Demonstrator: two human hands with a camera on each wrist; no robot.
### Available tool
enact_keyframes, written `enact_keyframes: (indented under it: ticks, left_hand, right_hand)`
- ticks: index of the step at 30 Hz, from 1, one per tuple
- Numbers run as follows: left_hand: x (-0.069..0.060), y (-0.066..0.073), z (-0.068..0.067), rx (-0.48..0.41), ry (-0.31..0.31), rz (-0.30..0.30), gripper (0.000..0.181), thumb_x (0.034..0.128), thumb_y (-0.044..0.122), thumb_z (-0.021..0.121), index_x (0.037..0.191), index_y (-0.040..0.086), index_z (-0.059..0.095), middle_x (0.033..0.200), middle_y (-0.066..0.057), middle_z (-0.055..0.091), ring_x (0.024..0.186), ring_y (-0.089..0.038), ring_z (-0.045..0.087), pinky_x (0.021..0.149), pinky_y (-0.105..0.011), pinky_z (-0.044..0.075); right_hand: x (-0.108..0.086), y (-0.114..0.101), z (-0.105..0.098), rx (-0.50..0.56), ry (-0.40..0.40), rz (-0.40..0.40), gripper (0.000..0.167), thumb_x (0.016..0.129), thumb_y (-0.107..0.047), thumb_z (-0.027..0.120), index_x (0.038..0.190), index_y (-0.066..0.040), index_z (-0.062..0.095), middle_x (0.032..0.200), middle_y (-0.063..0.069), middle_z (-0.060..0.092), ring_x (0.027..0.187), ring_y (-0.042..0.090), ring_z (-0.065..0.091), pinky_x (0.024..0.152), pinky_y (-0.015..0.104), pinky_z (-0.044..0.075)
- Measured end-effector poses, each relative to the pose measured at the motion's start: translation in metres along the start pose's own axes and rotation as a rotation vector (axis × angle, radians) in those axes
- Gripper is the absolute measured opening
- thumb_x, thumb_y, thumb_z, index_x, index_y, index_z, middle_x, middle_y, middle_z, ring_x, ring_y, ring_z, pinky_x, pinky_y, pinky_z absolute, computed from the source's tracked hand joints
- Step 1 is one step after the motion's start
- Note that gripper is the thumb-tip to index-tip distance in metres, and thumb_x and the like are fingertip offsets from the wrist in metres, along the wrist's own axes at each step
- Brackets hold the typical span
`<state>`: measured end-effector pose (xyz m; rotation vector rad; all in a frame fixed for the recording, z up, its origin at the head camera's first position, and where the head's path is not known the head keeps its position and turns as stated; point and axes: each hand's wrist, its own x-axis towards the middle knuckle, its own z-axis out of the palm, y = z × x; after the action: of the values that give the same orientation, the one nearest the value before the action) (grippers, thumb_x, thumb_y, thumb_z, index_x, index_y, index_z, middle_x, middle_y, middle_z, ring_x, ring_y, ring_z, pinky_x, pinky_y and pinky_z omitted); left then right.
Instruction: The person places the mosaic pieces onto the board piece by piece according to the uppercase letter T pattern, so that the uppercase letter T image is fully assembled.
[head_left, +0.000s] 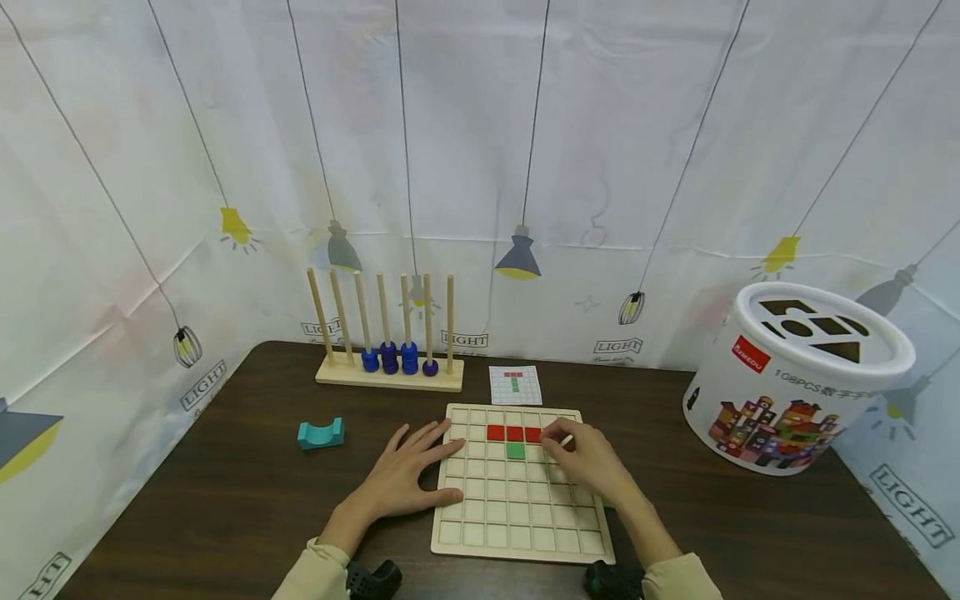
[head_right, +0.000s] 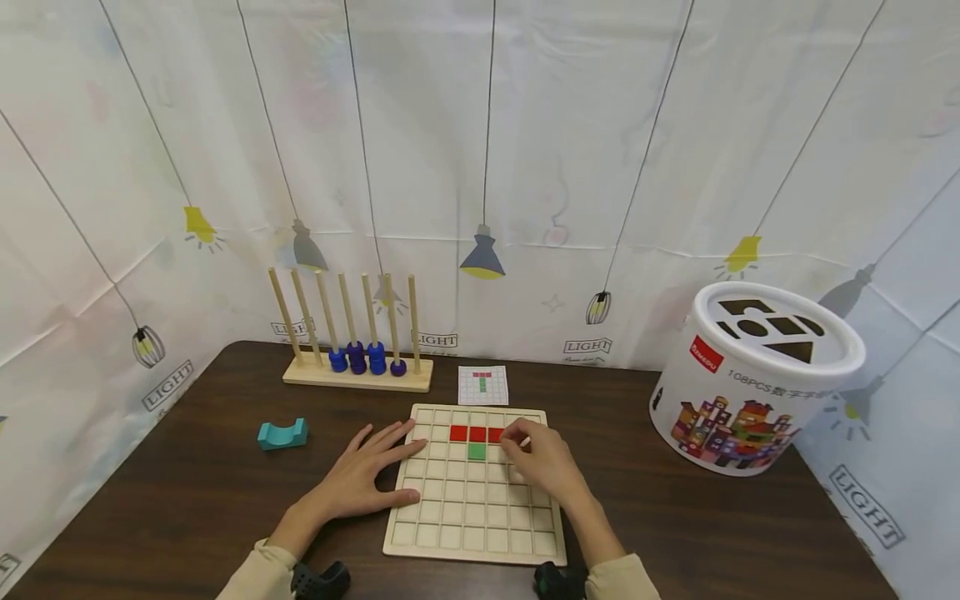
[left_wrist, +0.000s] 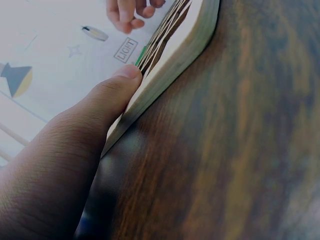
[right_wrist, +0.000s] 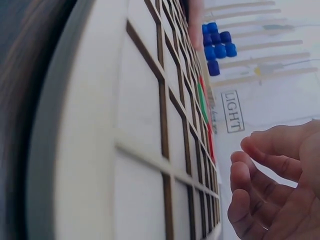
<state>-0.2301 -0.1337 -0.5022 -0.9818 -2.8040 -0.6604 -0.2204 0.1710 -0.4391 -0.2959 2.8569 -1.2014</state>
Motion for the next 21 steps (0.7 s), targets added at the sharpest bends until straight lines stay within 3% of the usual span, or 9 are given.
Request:
enact_keyframes:
  ticks: [14, 21]
  left_hand:
    - [-0.001, 0.000, 0.000, 0.005, 0.001, 0.003, 0.077, 0.0817, 0.072, 0.050, 0.146, 0.032, 0.037, 0.158, 0.000, 0.023, 0.145, -0.026, 0.023, 0.115, -0.062, 0.008]
    - [-0.001, 0.000, -0.001, 0.004, 0.005, 0.010, 0.077, 0.0819, 0.072, 0.050, 0.146, 0.031, 0.037, 0.158, 0.000, 0.023, 0.145, -0.027, 0.024, 0.114, -0.063, 0.009]
  right_hand:
    - [-0.019, 0.014, -0.026, -0.085, -0.024, -0.035, 0.011, 0.093, -0.018, 0.060, 0.101, -0.012, 0.066, 0.086, -0.002, 0.064, 0.070, 0.011, 0.053, 0.058, 0.022, 0.043]
    - [-0.029, 0.022, -0.032, -0.125, -0.011, -0.023, 0.010, 0.092, -0.017, 0.061, 0.099, -0.013, 0.066, 0.090, -0.004, 0.066, 0.079, 0.009, 0.057, 0.067, 0.024, 0.046]
